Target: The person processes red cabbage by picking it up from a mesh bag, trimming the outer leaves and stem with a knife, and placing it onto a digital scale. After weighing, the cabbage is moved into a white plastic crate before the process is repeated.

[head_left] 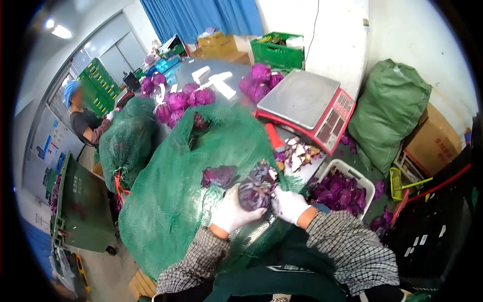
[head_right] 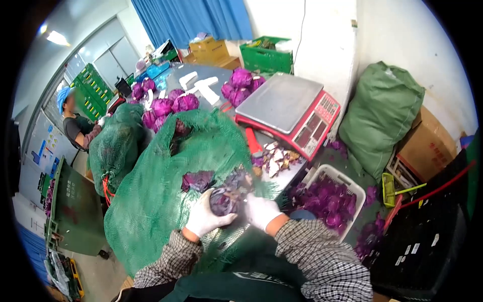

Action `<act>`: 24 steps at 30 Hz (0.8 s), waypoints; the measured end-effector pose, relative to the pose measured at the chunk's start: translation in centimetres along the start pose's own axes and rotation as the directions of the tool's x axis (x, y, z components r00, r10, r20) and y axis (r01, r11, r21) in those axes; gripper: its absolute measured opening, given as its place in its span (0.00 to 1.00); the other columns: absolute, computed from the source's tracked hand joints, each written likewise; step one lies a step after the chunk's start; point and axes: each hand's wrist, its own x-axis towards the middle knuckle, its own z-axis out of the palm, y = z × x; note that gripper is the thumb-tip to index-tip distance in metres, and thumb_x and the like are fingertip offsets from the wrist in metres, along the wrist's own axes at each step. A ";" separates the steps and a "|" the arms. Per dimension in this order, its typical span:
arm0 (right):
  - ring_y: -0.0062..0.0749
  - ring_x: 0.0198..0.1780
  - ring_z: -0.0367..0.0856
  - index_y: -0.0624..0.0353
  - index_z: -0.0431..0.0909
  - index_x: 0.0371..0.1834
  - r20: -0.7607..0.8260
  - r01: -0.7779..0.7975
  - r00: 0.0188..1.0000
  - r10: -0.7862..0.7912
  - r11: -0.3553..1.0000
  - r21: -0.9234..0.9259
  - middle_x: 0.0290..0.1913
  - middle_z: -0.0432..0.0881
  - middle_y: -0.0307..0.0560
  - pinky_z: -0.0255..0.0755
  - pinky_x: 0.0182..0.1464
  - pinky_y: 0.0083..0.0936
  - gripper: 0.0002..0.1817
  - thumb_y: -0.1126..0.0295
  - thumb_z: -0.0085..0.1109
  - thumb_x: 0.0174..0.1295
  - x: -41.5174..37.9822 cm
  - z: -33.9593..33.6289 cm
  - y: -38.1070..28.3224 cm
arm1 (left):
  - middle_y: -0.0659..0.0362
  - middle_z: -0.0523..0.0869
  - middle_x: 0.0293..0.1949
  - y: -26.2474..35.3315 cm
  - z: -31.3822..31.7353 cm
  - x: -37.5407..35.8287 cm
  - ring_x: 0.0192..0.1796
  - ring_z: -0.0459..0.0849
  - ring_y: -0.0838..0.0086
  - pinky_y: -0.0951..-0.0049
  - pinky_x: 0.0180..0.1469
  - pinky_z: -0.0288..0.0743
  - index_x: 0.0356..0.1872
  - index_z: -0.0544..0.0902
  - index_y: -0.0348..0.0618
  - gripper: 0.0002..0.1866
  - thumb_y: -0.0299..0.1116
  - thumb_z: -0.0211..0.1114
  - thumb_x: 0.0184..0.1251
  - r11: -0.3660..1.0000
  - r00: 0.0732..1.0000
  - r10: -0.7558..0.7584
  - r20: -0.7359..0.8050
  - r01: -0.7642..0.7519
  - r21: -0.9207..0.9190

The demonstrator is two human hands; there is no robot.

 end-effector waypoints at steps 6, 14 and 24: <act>0.56 0.38 0.84 0.61 0.71 0.44 -0.051 0.024 0.998 -0.024 1.000 0.006 0.34 0.84 0.59 0.77 0.42 0.46 0.13 0.62 0.49 0.65 -1.0 0.5 0.0 | 0.36 0.74 0.59 0.5 1.1 -1.9 0.64 0.73 0.52 0.65 0.66 0.68 0.65 0.62 0.22 0.60 0.61 0.77 0.37 0.998 0.994 -0.029 -0.102 0.034 0.046; 0.52 0.35 0.83 0.61 0.72 0.43 -0.348 0.007 0.936 0.060 0.982 0.187 0.32 0.82 0.54 0.78 0.37 0.39 0.11 0.66 0.57 0.64 -8.0 -1.4 2.0 | 0.44 0.74 0.57 -2.5 3.2 -5.3 0.60 0.76 0.58 0.65 0.65 0.69 0.66 0.62 0.29 0.56 0.47 0.81 0.34 0.958 0.948 -0.049 -0.313 -0.044 -0.283; 0.42 0.47 0.79 0.66 0.72 0.56 -0.481 0.418 0.867 -0.133 0.719 0.555 0.44 0.80 0.55 0.75 0.51 0.28 0.19 0.72 0.58 0.64 -5.0 1.7 -1.9 | 0.41 0.67 0.63 -1.5 3.6 -6.4 0.65 0.70 0.54 0.61 0.68 0.66 0.70 0.55 0.29 0.63 0.43 0.86 0.32 0.960 0.967 0.102 -0.232 -0.157 -0.233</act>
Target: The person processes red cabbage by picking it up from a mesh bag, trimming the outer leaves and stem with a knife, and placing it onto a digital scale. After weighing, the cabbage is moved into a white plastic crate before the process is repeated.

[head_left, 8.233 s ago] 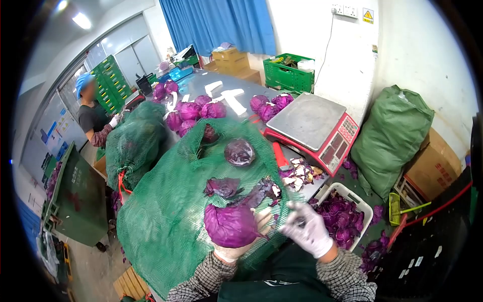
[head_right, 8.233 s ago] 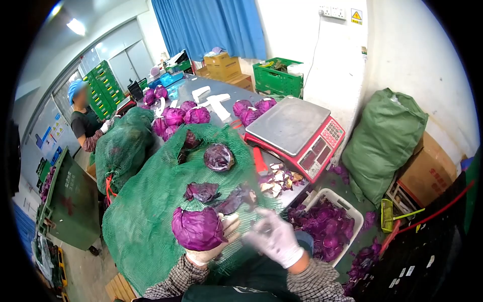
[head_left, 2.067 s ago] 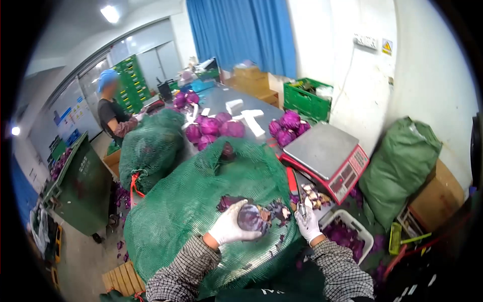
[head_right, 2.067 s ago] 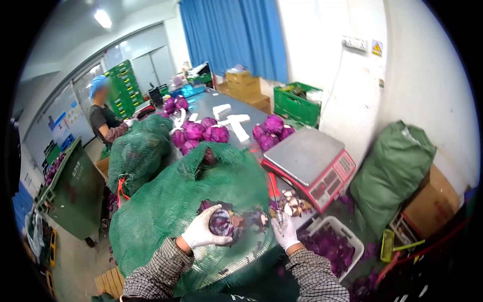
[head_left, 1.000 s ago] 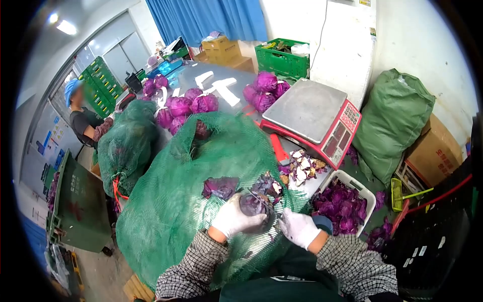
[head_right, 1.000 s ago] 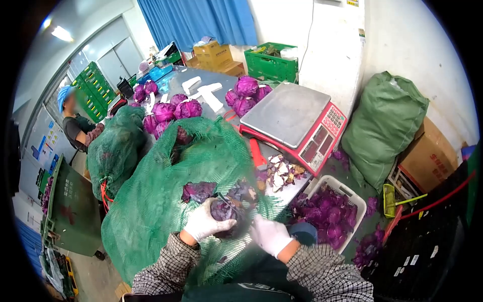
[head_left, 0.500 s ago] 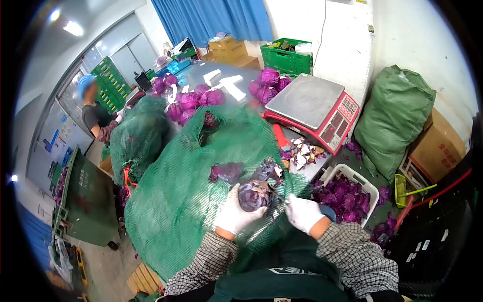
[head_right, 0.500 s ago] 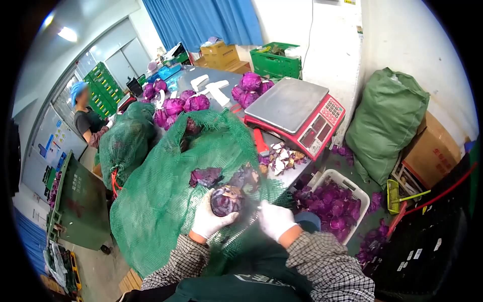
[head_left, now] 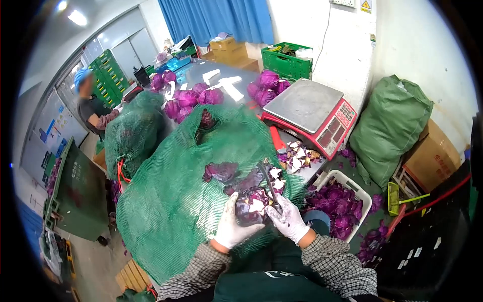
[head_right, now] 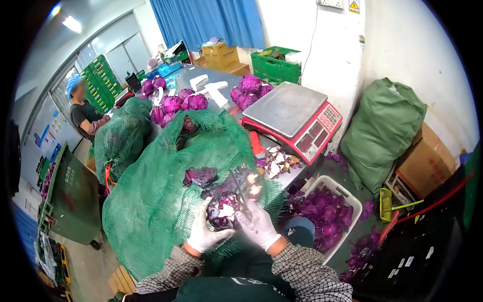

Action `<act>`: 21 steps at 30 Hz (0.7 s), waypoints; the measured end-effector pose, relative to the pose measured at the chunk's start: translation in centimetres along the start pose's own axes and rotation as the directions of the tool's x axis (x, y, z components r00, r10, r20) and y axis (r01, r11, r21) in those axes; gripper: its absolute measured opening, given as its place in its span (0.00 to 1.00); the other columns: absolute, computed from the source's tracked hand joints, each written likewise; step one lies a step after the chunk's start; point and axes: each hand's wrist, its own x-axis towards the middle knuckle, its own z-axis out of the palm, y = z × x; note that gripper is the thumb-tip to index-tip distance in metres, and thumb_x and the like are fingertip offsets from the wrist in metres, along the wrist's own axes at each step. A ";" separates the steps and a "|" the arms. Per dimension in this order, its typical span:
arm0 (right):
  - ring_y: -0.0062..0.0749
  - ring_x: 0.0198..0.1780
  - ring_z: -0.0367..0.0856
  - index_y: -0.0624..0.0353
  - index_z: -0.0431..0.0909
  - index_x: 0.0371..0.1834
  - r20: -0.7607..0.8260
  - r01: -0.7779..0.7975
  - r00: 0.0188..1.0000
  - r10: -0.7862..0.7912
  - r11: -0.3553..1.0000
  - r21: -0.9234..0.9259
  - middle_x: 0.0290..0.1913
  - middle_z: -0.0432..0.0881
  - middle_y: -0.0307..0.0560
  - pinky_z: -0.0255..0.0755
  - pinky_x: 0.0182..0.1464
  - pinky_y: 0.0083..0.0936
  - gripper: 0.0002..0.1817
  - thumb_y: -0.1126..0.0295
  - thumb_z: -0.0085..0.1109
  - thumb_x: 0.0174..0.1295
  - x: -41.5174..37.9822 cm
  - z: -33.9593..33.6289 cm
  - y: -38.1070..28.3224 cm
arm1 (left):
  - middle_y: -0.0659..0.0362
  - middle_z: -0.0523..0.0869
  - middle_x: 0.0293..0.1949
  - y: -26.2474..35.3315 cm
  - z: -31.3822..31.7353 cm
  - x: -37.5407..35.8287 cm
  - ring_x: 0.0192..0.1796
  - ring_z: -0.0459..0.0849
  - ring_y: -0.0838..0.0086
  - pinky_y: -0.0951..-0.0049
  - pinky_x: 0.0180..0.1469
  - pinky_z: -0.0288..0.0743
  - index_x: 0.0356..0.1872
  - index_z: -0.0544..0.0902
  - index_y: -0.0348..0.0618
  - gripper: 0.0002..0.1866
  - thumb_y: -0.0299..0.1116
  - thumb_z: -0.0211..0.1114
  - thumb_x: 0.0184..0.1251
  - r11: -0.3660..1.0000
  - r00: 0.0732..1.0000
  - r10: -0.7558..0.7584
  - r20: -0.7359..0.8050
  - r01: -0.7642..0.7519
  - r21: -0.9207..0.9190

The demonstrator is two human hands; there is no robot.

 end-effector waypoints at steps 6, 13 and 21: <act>0.54 0.51 0.78 0.67 0.72 0.58 0.026 0.127 0.992 -0.125 0.965 -0.231 0.49 0.79 0.62 0.74 0.53 0.35 0.20 0.69 0.53 0.66 0.8 1.3 0.3 | 0.38 0.67 0.66 2.1 -0.9 2.6 0.68 0.68 0.47 0.57 0.70 0.62 0.68 0.59 0.27 0.60 0.49 0.83 0.34 0.941 0.985 0.164 0.062 -0.175 0.291; 0.60 0.33 0.80 0.62 0.75 0.43 0.068 -0.077 0.991 0.116 0.904 -0.420 0.30 0.80 0.61 0.75 0.36 0.45 0.10 0.67 0.52 0.65 3.2 -0.7 0.6 | 0.38 0.69 0.64 2.4 0.5 1.7 0.67 0.69 0.46 0.55 0.69 0.63 0.66 0.63 0.28 0.57 0.49 0.82 0.35 0.921 0.987 0.159 -0.021 -0.140 0.363; 0.18 0.20 0.70 0.60 0.77 0.44 -0.293 -0.492 0.797 0.528 0.849 0.192 0.25 0.75 0.34 0.64 0.20 0.20 0.07 0.77 0.51 0.66 -0.8 -8.9 4.5 | 0.50 0.75 0.58 -4.8 -4.3 -0.8 0.60 0.77 0.65 0.67 0.62 0.72 0.66 0.63 0.33 0.46 0.36 0.78 0.46 0.652 0.948 -0.319 0.004 0.223 -0.725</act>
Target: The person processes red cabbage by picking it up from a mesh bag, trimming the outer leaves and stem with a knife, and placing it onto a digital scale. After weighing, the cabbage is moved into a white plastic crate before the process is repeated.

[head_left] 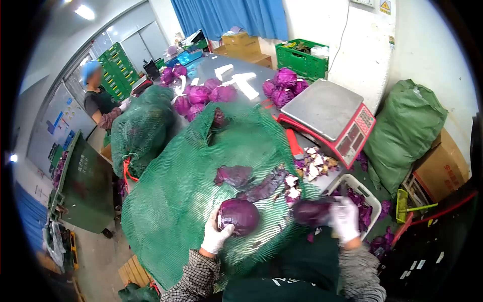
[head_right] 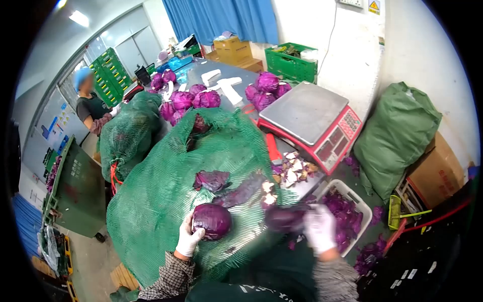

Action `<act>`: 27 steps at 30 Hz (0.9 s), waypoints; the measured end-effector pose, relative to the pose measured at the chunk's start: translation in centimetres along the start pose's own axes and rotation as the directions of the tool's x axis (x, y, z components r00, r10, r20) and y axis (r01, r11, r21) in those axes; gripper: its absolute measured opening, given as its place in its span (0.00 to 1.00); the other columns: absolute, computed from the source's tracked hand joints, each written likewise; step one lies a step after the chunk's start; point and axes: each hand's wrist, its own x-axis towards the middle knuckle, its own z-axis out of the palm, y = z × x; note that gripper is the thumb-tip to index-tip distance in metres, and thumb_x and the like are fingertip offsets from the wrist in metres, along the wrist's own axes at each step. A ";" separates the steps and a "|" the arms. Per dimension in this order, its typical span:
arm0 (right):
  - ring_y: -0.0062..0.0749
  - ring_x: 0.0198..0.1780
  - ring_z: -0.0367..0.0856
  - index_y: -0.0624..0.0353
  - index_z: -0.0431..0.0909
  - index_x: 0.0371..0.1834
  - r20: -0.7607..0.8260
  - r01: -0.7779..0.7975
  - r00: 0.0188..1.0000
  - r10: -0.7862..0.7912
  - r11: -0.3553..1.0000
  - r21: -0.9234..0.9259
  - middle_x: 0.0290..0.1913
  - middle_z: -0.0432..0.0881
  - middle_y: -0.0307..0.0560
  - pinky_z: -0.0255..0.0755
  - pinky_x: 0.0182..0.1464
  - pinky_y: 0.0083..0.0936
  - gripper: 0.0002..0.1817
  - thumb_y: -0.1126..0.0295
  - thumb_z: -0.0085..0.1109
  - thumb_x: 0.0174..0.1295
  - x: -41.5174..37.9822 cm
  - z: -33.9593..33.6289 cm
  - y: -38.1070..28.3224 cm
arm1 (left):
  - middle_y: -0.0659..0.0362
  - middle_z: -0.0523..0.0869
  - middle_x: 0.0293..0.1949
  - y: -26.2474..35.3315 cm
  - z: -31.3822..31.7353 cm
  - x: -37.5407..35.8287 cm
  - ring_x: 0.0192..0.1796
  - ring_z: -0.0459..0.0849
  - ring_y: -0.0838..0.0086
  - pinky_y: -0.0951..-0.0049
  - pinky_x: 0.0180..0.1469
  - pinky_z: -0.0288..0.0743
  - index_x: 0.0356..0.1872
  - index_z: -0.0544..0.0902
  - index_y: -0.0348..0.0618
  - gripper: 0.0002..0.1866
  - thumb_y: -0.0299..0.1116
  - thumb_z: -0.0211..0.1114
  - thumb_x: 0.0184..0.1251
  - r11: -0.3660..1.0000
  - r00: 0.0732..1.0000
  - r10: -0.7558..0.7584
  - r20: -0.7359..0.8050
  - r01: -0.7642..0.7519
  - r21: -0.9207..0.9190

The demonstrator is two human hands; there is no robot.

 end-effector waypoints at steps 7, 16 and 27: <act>0.18 0.28 0.74 0.67 0.66 0.65 0.081 0.210 0.978 -0.194 0.916 -0.343 0.40 0.83 0.46 0.71 0.31 0.15 0.23 0.71 0.54 0.69 -0.6 -3.9 -1.2 | 0.41 0.74 0.58 3.2 5.0 1.6 0.61 0.75 0.53 0.60 0.63 0.70 0.68 0.61 0.30 0.56 0.54 0.79 0.42 0.651 1.000 0.021 -0.011 -0.005 0.759; 0.53 0.58 0.77 0.61 0.67 0.65 0.524 0.227 0.839 -0.144 0.969 -0.097 0.56 0.76 0.62 0.71 0.58 0.34 0.22 0.66 0.47 0.70 -4.4 8.5 -4.8 | 0.35 0.67 0.63 4.8 6.9 0.6 0.68 0.65 0.45 0.55 0.69 0.64 0.70 0.55 0.27 0.64 0.57 0.80 0.37 0.407 0.916 0.054 0.397 -0.383 0.829; 0.56 0.51 0.81 0.67 0.56 0.70 0.620 0.502 0.763 -0.181 0.770 -0.393 0.64 0.69 0.65 0.78 0.48 0.39 0.29 0.64 0.45 0.70 -5.1 7.2 -6.4 | 0.36 0.71 0.62 3.1 8.3 0.3 0.65 0.72 0.46 0.58 0.67 0.67 0.64 0.65 0.26 0.56 0.53 0.80 0.36 0.438 0.924 0.140 0.356 -0.380 0.815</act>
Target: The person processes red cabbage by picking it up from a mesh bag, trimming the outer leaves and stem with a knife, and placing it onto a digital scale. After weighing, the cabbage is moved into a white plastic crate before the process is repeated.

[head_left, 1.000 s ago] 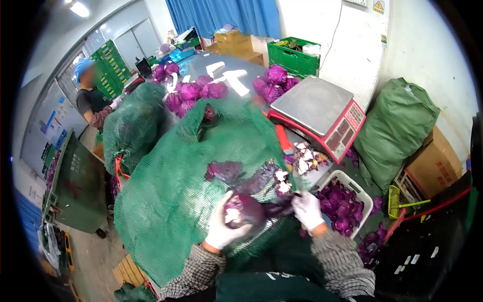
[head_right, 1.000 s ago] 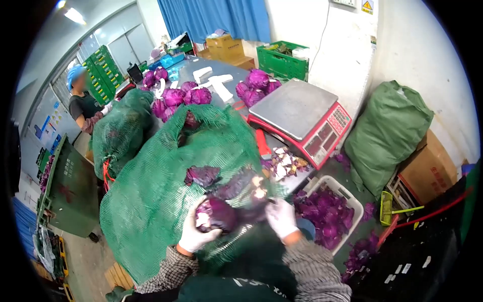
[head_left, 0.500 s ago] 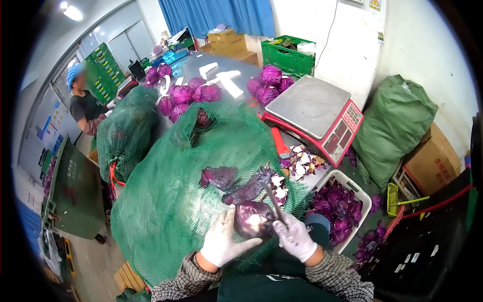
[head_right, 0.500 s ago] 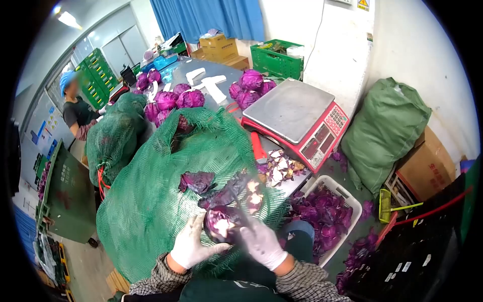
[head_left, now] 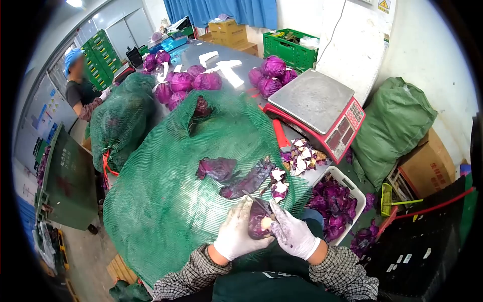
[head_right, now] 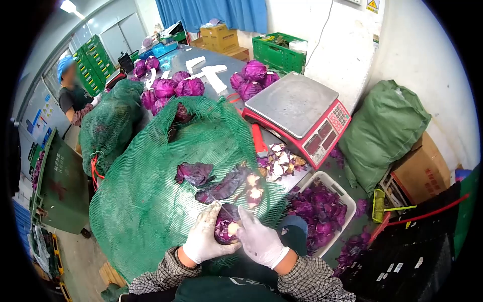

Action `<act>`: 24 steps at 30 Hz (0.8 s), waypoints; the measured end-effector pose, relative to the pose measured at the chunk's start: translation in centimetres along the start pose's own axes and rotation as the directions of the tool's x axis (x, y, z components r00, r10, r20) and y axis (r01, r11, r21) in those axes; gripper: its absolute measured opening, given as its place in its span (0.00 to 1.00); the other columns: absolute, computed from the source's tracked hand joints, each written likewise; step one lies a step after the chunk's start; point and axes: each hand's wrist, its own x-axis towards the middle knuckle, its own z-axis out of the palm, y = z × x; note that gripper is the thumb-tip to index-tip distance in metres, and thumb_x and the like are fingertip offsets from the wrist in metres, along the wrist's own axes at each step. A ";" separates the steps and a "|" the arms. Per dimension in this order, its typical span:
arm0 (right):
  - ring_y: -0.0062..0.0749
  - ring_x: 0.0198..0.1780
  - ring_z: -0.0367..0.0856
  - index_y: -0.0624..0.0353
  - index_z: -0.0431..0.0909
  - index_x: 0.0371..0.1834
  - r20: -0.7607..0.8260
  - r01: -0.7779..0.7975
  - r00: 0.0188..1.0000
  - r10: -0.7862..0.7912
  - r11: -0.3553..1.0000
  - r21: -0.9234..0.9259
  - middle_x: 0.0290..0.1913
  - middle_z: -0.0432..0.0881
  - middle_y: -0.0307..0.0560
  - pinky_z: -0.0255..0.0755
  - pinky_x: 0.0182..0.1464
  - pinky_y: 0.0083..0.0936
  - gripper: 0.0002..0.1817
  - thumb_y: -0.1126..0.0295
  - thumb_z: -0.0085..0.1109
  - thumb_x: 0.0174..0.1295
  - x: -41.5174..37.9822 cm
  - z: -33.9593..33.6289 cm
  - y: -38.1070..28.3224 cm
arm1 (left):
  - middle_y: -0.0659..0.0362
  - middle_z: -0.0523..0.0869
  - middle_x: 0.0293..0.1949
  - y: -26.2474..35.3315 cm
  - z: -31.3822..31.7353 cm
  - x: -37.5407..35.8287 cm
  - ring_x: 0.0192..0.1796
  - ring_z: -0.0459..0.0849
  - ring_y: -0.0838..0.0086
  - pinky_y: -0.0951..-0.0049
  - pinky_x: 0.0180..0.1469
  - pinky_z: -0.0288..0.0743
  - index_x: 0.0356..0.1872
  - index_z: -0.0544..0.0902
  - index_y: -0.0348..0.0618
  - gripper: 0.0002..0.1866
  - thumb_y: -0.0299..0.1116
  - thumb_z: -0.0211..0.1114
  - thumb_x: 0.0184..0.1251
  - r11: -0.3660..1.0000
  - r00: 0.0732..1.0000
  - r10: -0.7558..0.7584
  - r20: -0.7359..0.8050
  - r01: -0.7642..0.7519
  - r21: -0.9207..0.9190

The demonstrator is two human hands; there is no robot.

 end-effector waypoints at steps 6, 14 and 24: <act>0.56 0.24 0.81 0.58 0.71 0.47 -0.193 0.082 0.975 -0.115 0.982 -0.168 0.21 0.80 0.57 0.77 0.29 0.48 0.10 0.65 0.47 0.69 2.4 0.4 3.0 | 0.36 0.75 0.59 1.3 0.9 1.1 0.60 0.77 0.47 0.59 0.64 0.70 0.60 0.70 0.27 0.52 0.52 0.79 0.35 0.995 0.997 0.007 -0.072 0.000 0.102; 0.55 0.32 0.78 0.63 0.75 0.38 -0.313 -0.132 0.930 0.193 0.970 0.206 0.30 0.79 0.59 0.74 0.33 0.42 0.11 0.66 0.48 0.70 2.0 0.6 9.2 | 0.39 0.71 0.63 -4.9 0.1 -3.9 0.66 0.72 0.55 0.58 0.69 0.65 0.66 0.64 0.31 0.53 0.45 0.80 0.37 0.905 0.995 -0.100 -0.021 0.082 -0.418; 0.37 0.53 0.80 0.72 0.59 0.69 -0.587 -0.423 0.729 0.352 0.906 0.018 0.57 0.78 0.61 0.73 0.56 0.25 0.30 0.75 0.58 0.66 -4.9 -9.5 11.6 | 0.42 0.76 0.55 -4.3 -1.7 -2.0 0.55 0.80 0.53 0.60 0.58 0.75 0.73 0.58 0.41 0.60 0.51 0.82 0.37 0.989 0.995 -0.055 -0.082 0.043 -0.139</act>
